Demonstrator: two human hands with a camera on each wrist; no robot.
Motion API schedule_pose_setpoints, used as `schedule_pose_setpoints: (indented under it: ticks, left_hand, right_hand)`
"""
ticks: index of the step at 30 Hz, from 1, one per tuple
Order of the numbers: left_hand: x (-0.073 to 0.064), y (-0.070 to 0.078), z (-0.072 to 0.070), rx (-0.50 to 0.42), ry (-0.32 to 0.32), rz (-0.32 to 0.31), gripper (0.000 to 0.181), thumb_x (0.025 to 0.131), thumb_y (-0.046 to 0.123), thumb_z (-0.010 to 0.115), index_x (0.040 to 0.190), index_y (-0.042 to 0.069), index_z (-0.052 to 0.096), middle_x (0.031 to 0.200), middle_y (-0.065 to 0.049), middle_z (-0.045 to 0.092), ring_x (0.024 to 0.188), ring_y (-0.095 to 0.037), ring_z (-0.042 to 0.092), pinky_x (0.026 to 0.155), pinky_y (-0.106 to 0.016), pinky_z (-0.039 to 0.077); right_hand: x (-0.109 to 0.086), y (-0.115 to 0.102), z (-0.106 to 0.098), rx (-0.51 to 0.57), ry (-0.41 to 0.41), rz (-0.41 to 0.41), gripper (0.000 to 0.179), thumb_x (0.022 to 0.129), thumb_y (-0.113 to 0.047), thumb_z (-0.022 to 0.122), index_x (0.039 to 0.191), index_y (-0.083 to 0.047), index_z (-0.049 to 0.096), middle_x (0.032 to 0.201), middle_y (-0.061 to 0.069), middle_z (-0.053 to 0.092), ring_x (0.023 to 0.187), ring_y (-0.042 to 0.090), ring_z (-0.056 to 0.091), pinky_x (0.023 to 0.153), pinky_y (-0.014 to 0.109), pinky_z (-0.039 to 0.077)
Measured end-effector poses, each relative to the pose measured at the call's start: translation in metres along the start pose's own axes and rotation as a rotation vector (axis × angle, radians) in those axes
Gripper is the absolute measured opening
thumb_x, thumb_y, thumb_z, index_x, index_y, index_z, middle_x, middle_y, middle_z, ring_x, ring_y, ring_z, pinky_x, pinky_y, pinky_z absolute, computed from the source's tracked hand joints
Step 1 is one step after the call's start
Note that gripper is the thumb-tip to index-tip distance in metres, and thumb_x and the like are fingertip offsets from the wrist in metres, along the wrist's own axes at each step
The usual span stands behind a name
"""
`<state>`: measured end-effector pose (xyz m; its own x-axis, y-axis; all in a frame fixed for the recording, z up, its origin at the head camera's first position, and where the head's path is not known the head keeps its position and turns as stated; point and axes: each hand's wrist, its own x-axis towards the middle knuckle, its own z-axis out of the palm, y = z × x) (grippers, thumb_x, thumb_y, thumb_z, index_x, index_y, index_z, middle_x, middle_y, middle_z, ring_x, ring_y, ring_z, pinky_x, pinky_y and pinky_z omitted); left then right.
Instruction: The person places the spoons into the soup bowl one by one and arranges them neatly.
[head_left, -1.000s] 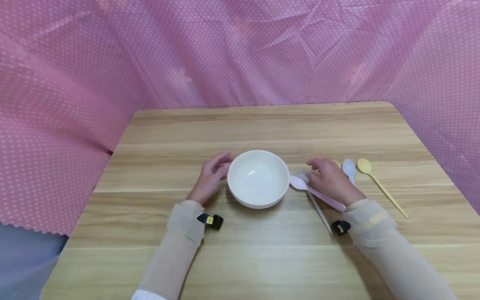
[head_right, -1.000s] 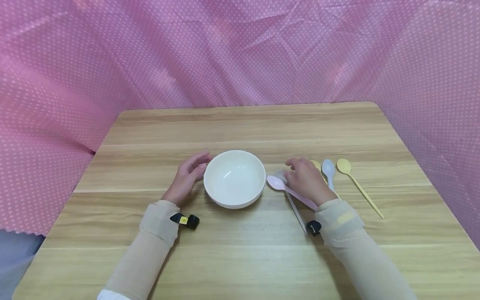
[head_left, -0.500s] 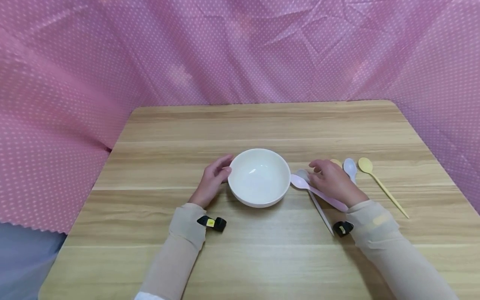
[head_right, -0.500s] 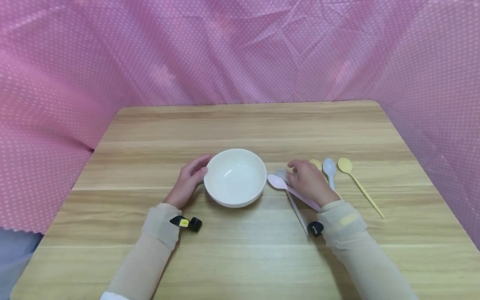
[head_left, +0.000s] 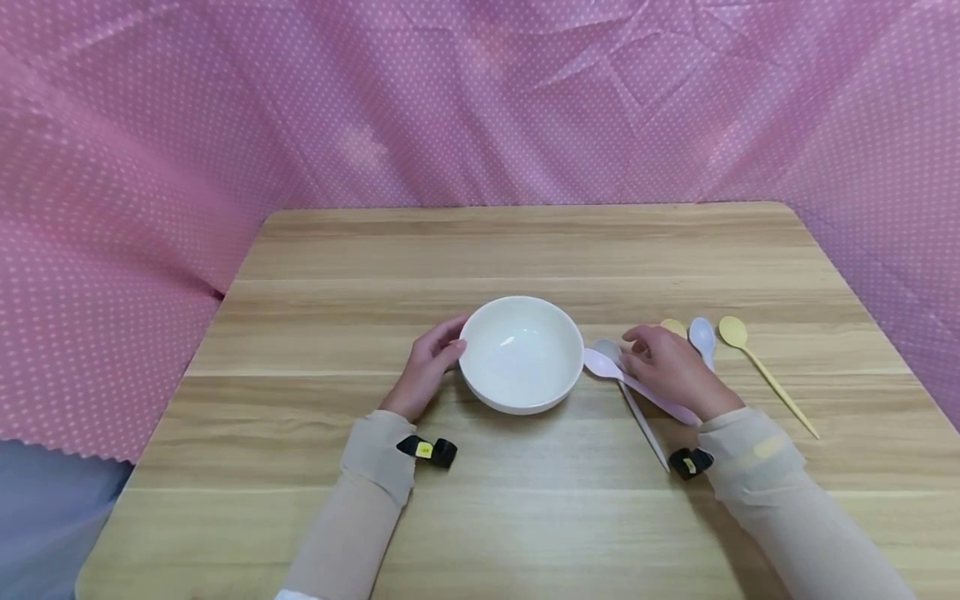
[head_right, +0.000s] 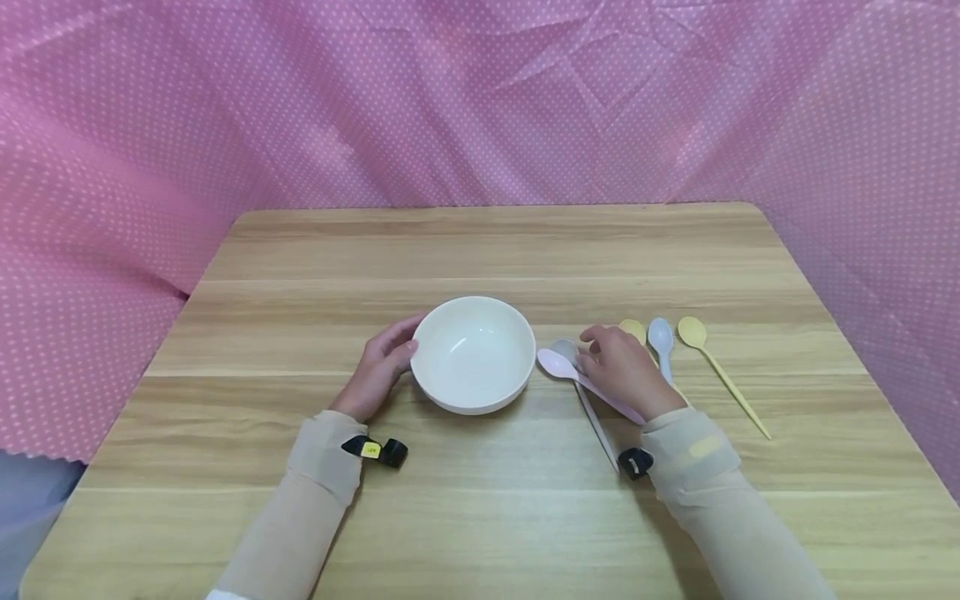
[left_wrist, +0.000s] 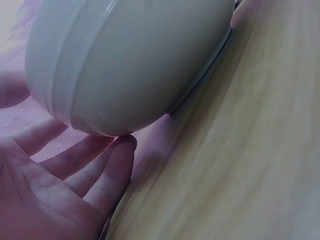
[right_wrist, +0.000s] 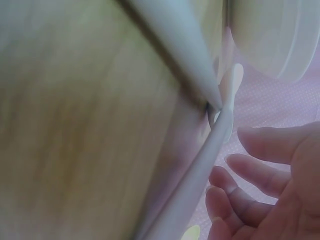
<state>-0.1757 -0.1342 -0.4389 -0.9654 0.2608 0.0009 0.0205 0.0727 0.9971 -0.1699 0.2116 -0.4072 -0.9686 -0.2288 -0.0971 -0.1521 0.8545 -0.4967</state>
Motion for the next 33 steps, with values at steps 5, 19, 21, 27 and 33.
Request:
schedule_pose_setpoints:
  ticks: [5,19,21,27,33]
  left_hand:
    - [-0.002,-0.001,0.000,-0.023,0.006,0.005,0.041,0.098,0.017,0.049,0.138,0.011,0.047,0.134,-0.010,0.051,0.117,-0.022,0.051,0.092,-0.030,0.050]
    - [-0.003,-0.002,0.000,-0.017,0.013,-0.003,0.041,0.098,0.020,0.048,0.138,0.011,0.046,0.135,-0.009,0.050,0.122,-0.021,0.049,0.096,-0.032,0.048]
    - [-0.003,-0.002,0.000,-0.017,0.014,-0.005,0.041,0.098,0.020,0.048,0.138,0.011,0.046,0.136,-0.008,0.050,0.123,-0.020,0.049,0.097,-0.032,0.047]
    - [-0.004,-0.001,0.000,-0.028,0.012,-0.010,0.041,0.098,0.020,0.049,0.137,0.010,0.047,0.137,-0.008,0.049,0.124,-0.020,0.048,0.099,-0.034,0.046]
    - [-0.004,0.000,0.000,-0.027,0.013,-0.021,0.041,0.097,0.022,0.050,0.136,0.011,0.048,0.136,-0.007,0.050,0.123,-0.020,0.048,0.099,-0.037,0.046]
  right_hand:
    - [-0.002,-0.001,-0.002,0.003,0.000,-0.025,0.038,0.090,-0.018,0.060,0.120,0.004,0.056,0.105,0.022,0.064,0.097,0.035,0.060,0.083,0.052,0.048]
    - [-0.017,0.014,-0.007,-0.023,0.001,-0.062,0.022,0.089,-0.015,0.061,0.102,0.002,0.064,0.086,0.010,0.066,0.080,0.023,0.060,0.073,0.042,0.048]
    - [-0.020,0.016,-0.007,-0.034,-0.003,-0.062,0.020,0.088,-0.015,0.061,0.100,0.001,0.065,0.084,0.007,0.065,0.077,0.021,0.058,0.070,0.039,0.047]
    - [-0.029,0.022,-0.008,-0.034,-0.027,-0.043,0.016,0.087,-0.014,0.061,0.096,-0.002,0.065,0.079,0.003,0.063,0.072,0.016,0.054,0.066,0.031,0.043]
    - [-0.035,0.026,-0.012,-0.023,-0.041,-0.031,0.014,0.087,-0.015,0.062,0.094,-0.003,0.065,0.080,0.003,0.063,0.071,0.014,0.053,0.065,0.029,0.043]
